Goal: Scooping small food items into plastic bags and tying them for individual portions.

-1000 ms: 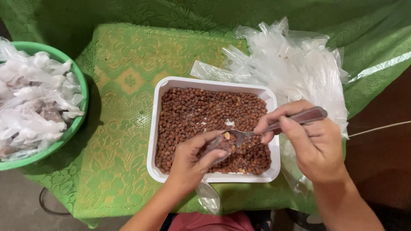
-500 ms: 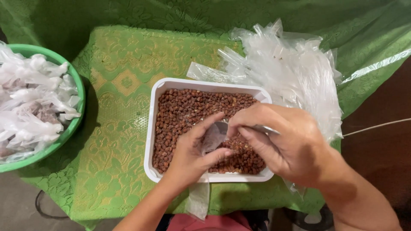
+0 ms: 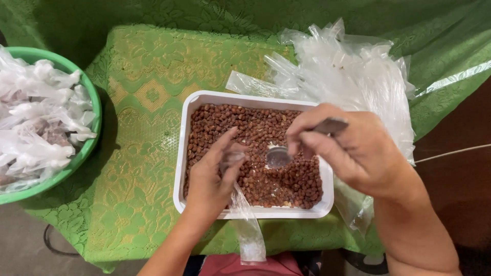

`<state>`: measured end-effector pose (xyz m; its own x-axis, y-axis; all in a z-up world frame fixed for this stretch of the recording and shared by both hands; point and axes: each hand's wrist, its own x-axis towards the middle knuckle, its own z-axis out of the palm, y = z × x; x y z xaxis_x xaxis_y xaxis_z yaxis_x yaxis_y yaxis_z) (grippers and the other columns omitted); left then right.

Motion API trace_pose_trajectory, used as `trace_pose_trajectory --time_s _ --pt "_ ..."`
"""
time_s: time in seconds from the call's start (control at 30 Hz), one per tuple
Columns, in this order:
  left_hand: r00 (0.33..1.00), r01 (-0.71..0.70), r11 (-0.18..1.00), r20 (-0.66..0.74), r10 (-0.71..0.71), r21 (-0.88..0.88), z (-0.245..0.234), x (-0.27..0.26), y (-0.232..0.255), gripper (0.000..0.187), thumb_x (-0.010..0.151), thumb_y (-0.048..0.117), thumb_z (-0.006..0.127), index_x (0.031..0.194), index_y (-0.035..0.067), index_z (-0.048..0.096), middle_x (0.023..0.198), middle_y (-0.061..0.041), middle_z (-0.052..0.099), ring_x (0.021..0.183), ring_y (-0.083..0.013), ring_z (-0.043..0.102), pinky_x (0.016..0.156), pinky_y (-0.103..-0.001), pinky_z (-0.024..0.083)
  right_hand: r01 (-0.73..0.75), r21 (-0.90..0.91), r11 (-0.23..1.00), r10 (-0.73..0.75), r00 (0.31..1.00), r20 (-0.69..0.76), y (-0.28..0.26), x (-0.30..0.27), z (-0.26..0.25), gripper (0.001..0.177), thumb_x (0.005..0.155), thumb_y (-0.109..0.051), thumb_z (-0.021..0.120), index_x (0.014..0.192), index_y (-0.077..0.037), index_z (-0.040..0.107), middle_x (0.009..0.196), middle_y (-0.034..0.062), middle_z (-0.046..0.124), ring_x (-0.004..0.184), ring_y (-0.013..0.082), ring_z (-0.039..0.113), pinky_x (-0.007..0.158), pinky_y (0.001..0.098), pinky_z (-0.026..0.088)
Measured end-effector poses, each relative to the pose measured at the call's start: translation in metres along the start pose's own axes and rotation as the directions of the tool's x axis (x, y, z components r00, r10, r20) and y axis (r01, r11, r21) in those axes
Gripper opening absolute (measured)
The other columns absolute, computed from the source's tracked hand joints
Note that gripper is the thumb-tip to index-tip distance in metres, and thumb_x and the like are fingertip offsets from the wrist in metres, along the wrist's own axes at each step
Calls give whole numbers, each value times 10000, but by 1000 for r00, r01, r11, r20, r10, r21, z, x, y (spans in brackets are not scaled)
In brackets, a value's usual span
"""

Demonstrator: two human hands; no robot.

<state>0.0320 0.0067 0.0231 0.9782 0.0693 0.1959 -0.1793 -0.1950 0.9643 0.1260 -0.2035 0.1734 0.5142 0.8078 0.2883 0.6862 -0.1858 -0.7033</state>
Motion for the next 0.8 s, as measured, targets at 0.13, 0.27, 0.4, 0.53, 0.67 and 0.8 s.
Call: trace_pose_trajectory --time_s 0.13,0.27,0.4,0.53,0.67,0.8 --pt "995 66 988 -71 -76 -141 -13 -7 5 580 942 -14 619 1490 57 442 1199 -115 747 1044 -203 776 924 -304 655 -188 12 982 188 972 -143 36 -9 19 248 1066 -56 412 1087 45 637 833 115 732 636 133 717 534 171 614" --pt "976 203 960 -41 -215 -193 -13 -8 9 617 911 -21 638 1496 54 458 1089 -150 761 1000 -277 766 927 -423 626 -294 300 908 363 908 -208 102 -23 61 218 1080 -83 431 1076 23 621 892 148 718 708 159 699 635 230 608" --pt "966 251 967 79 -246 -54 -12 -2 14 644 869 -41 681 1483 7 489 1044 -215 778 1018 -387 755 941 -526 579 -390 655 647 575 814 -83 132 -34 99 251 1067 -197 479 1108 25 588 891 164 740 706 167 732 631 274 649" --pt "961 256 967 107 -253 -12 -13 -6 5 680 869 12 700 1512 87 490 1049 -197 801 1089 -371 737 994 -525 534 -447 706 549 678 733 -64 120 -36 84 244 1053 -191 493 1091 31 585 890 177 735 689 170 727 621 278 649" --pt "954 286 958 109 -281 -37 -13 -6 11 683 846 -7 720 1491 61 508 1066 -249 780 1072 -437 734 957 -547 556 -314 758 572 673 708 -215 112 -44 50 217 1054 -210 516 1095 -12 598 911 203 735 702 204 745 659 316 664" --pt "948 291 956 142 -284 -30 -13 -2 19 723 833 -5 738 1508 58 488 1080 -278 760 1060 -464 729 936 -561 566 -170 781 601 627 706 -329 91 -40 32 196 1054 -190 549 1080 2 579 876 216 728 684 210 755 647 309 665"
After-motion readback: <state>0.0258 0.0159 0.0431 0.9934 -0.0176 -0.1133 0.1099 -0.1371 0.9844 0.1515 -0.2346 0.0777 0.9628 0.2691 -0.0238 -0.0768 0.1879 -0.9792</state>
